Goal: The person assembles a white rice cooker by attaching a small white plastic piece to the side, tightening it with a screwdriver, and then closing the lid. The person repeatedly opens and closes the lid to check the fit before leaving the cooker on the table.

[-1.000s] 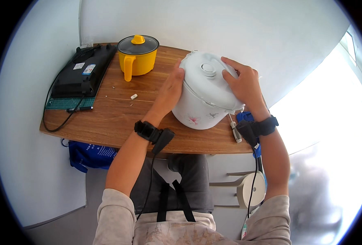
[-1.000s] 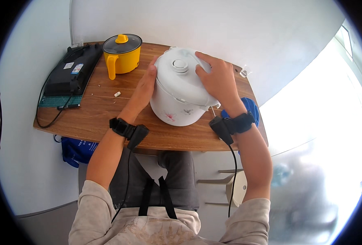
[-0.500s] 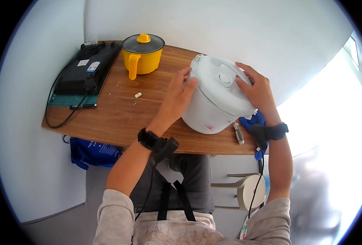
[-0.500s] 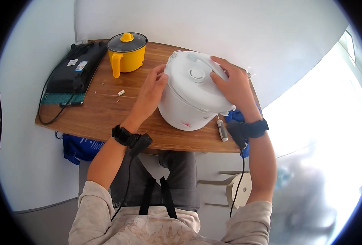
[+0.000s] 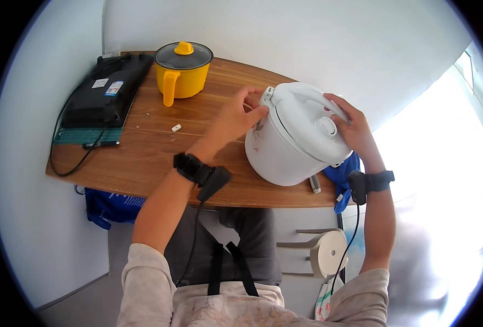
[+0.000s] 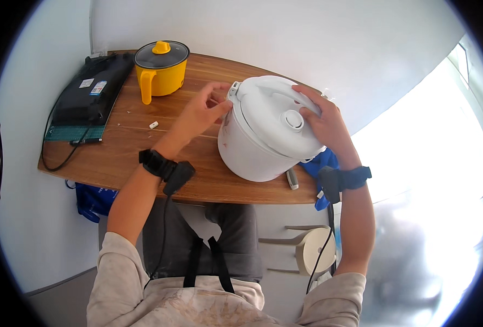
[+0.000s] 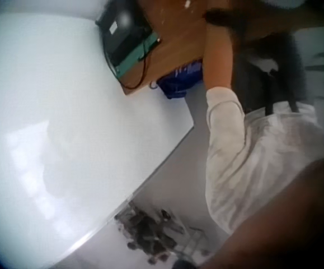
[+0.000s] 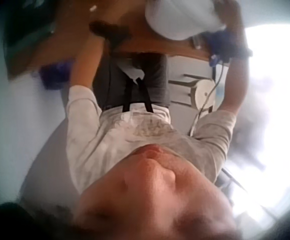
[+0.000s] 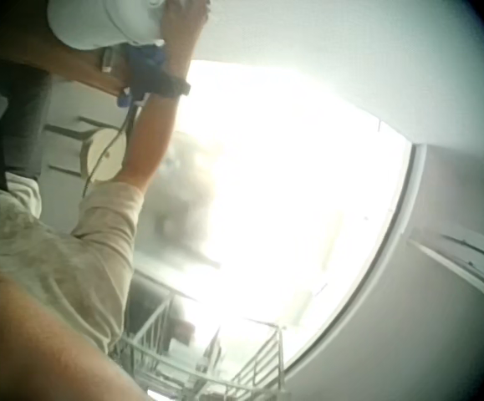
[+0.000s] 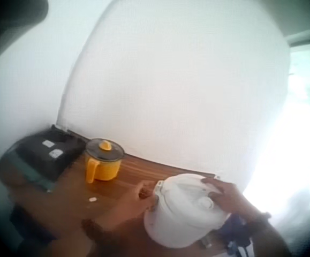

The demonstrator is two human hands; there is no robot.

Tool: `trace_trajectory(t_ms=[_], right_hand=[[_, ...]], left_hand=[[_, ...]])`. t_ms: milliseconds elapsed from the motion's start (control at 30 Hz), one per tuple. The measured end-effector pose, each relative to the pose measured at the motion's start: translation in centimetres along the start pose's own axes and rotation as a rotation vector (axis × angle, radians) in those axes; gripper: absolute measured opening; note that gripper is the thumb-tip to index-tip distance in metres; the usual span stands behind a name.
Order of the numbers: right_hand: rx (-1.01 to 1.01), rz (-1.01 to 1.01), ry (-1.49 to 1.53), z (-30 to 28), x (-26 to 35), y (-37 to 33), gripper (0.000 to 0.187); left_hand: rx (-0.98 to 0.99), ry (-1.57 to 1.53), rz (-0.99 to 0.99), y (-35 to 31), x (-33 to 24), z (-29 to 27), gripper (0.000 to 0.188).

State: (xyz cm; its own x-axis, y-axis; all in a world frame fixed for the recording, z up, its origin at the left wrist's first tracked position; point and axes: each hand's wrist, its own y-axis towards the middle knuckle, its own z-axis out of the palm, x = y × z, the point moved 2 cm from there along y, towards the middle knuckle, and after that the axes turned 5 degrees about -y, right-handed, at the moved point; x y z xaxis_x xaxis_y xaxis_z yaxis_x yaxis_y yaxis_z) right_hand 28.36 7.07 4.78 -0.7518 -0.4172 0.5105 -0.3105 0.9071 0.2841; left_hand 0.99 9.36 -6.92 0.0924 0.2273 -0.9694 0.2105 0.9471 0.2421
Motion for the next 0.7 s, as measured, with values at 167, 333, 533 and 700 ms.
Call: trace_trajectory(t_ms=[167,333,533,700], right_hand=[[-0.068,0.018,-0.037,0.4,0.1,-0.2,0.045],[-0.066,0.067,-0.069,0.3,0.5,-0.4,0.046],[-0.038,0.101,-0.084,-0.3,0.1,0.0,0.048],[-0.125,0.143,-0.132,-0.7,0.4,0.2,0.052]], left_hand=[[0.189,-0.024,0.047,1.0,-1.3,-1.3,0.062],[0.243,-0.130,0.086,1.7,0.0,-1.8,0.067],[0.251,-0.154,0.127,1.7,1.3,-1.7,0.073],[0.219,-0.161,0.180,1.3,2.7,-1.2,0.071]])
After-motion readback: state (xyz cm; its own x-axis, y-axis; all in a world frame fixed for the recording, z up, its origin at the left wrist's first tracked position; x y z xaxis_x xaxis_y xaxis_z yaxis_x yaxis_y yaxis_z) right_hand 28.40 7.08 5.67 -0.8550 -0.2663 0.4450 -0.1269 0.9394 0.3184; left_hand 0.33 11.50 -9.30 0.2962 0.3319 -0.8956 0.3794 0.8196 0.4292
